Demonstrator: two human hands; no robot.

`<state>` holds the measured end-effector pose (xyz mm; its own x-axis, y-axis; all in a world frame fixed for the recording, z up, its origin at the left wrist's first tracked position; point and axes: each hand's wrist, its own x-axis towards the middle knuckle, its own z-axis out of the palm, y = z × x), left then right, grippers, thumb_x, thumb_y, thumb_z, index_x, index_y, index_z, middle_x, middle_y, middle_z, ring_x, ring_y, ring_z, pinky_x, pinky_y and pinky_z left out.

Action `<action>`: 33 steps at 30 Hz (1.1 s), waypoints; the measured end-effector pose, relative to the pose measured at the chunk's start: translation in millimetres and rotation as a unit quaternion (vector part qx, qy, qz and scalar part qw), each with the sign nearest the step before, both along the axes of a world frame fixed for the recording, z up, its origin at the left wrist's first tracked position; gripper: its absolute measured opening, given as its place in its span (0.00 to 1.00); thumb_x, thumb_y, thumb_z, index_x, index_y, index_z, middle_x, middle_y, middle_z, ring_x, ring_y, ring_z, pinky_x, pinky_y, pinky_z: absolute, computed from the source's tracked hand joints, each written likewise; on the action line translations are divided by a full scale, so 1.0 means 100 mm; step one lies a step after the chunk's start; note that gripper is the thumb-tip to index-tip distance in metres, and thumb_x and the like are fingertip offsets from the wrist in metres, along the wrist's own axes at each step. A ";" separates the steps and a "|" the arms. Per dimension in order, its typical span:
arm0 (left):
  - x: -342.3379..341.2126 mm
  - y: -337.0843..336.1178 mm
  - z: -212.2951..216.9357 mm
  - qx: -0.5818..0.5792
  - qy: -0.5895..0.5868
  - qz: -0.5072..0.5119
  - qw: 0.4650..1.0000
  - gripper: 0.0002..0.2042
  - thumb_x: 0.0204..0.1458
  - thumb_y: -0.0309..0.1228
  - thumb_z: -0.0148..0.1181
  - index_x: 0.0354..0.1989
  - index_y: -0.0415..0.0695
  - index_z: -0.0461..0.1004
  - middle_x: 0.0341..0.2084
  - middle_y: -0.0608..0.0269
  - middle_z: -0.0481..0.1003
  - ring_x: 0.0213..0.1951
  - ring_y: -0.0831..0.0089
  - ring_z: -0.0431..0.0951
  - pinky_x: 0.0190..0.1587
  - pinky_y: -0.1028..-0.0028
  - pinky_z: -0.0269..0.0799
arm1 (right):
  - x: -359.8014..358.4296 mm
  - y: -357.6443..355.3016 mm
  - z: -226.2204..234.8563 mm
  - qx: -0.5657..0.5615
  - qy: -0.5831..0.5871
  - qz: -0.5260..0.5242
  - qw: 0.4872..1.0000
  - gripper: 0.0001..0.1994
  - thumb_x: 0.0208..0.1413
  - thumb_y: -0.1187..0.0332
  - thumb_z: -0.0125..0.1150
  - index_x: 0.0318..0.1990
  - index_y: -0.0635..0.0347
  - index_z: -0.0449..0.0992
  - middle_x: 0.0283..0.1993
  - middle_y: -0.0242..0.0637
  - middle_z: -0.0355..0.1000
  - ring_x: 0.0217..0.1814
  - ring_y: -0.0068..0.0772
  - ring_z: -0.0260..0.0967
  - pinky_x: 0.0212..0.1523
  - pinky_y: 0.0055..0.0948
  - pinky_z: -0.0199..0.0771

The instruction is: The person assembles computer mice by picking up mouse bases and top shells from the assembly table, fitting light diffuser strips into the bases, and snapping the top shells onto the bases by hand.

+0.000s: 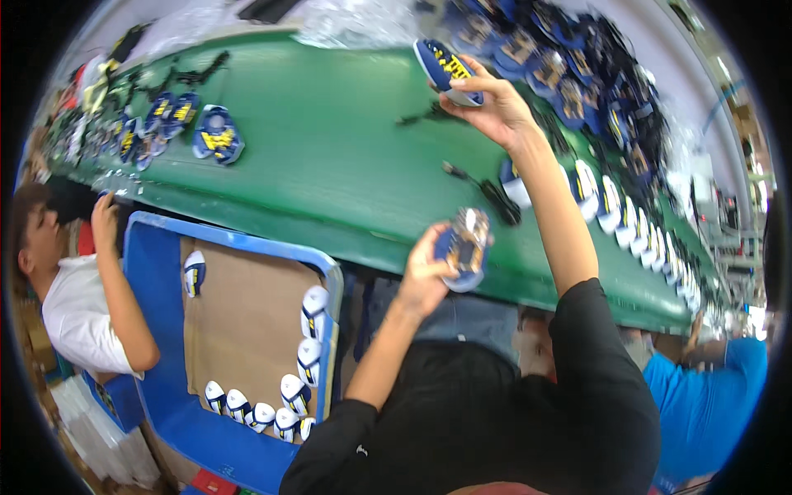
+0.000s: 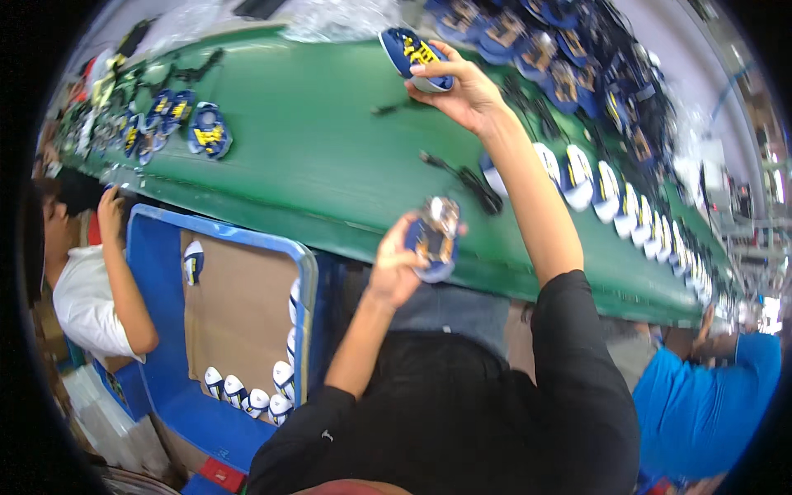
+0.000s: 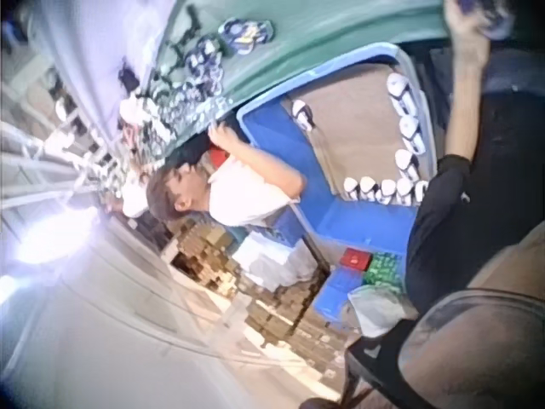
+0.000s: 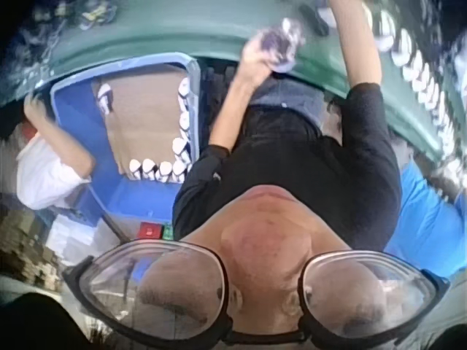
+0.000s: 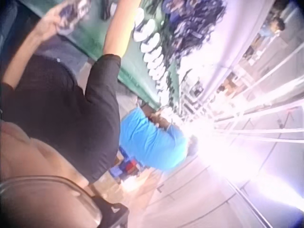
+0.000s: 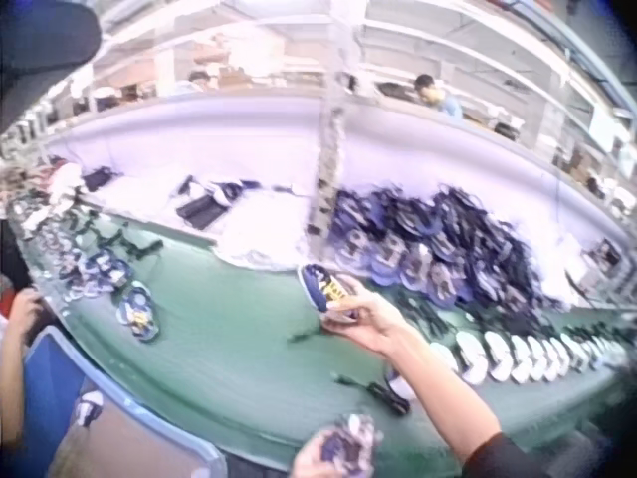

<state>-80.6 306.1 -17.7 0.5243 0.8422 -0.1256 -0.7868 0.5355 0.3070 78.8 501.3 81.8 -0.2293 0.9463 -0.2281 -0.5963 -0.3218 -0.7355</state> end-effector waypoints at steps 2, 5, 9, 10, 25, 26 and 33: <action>-0.10 0.04 0.21 -0.001 -0.006 0.000 1.000 0.37 0.30 0.11 0.47 0.59 0.33 0.56 0.57 0.37 0.63 0.60 0.40 0.64 0.60 0.49 0.66 | 0.20 -0.45 0.00 0.007 0.049 0.011 0.999 0.32 0.45 0.83 0.63 0.59 0.60 0.58 0.54 0.51 0.64 0.55 0.44 0.67 0.52 0.44 0.71; -0.05 0.07 0.30 -0.030 -0.049 0.014 0.998 0.38 0.29 0.11 0.45 0.60 0.34 0.55 0.59 0.33 0.60 0.63 0.34 0.58 0.58 0.32 0.60 | 0.53 -1.14 -0.07 0.012 0.049 -0.013 0.999 0.30 0.47 0.81 0.61 0.60 0.65 0.61 0.54 0.50 0.67 0.59 0.45 0.67 0.50 0.33 0.75; -0.05 0.08 0.25 0.016 -0.049 -0.031 0.998 0.36 0.33 0.18 0.48 0.61 0.39 0.58 0.59 0.38 0.62 0.62 0.38 0.61 0.58 0.38 0.64 | 0.60 -1.93 -0.11 0.013 -0.076 -0.111 0.991 0.31 0.46 0.80 0.61 0.61 0.69 0.60 0.53 0.49 0.70 0.54 0.46 0.72 0.44 0.32 0.80; -0.04 0.07 0.33 0.021 -0.031 -0.042 0.998 0.37 0.35 0.24 0.51 0.63 0.36 0.58 0.59 0.42 0.64 0.61 0.43 0.64 0.56 0.44 0.67 | 0.58 -2.08 -0.15 0.020 -0.014 -0.131 0.991 0.32 0.49 0.76 0.62 0.63 0.67 0.59 0.56 0.51 0.68 0.55 0.47 0.72 0.45 0.34 0.80; -0.15 0.37 0.64 0.005 -0.040 -0.080 0.996 0.26 0.52 0.39 0.39 0.53 0.30 0.65 0.47 0.36 0.71 0.47 0.37 0.74 0.43 0.52 0.78 | 0.43 -2.56 -0.32 -0.050 0.325 -0.098 0.939 0.29 0.61 0.50 0.46 0.63 0.60 0.62 0.56 0.53 0.67 0.54 0.57 0.68 0.46 0.45 0.73; -0.16 0.44 0.71 0.006 0.011 -0.050 0.999 0.26 0.53 0.40 0.38 0.52 0.30 0.67 0.45 0.38 0.73 0.43 0.41 0.77 0.40 0.55 0.78 | 0.42 -2.54 -0.33 -0.062 0.361 -0.076 0.927 0.29 0.61 0.49 0.47 0.63 0.59 0.63 0.57 0.53 0.66 0.50 0.51 0.67 0.44 0.39 0.70; -0.35 0.84 1.10 0.122 -0.044 0.141 0.981 0.24 0.63 0.42 0.38 0.57 0.34 0.65 0.50 0.29 0.69 0.45 0.46 0.75 0.49 0.58 0.75 | 0.32 -2.29 -0.21 -0.006 0.268 -0.071 0.961 0.27 0.63 0.53 0.44 0.64 0.59 0.61 0.59 0.55 0.65 0.48 0.40 0.69 0.45 0.35 0.69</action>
<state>-115.4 389.7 92.1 0.2653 0.9549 0.1336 -0.9222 0.2109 0.3241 110.6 272.0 60.6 -0.1855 0.9748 -0.1242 -0.9267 -0.2156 -0.3077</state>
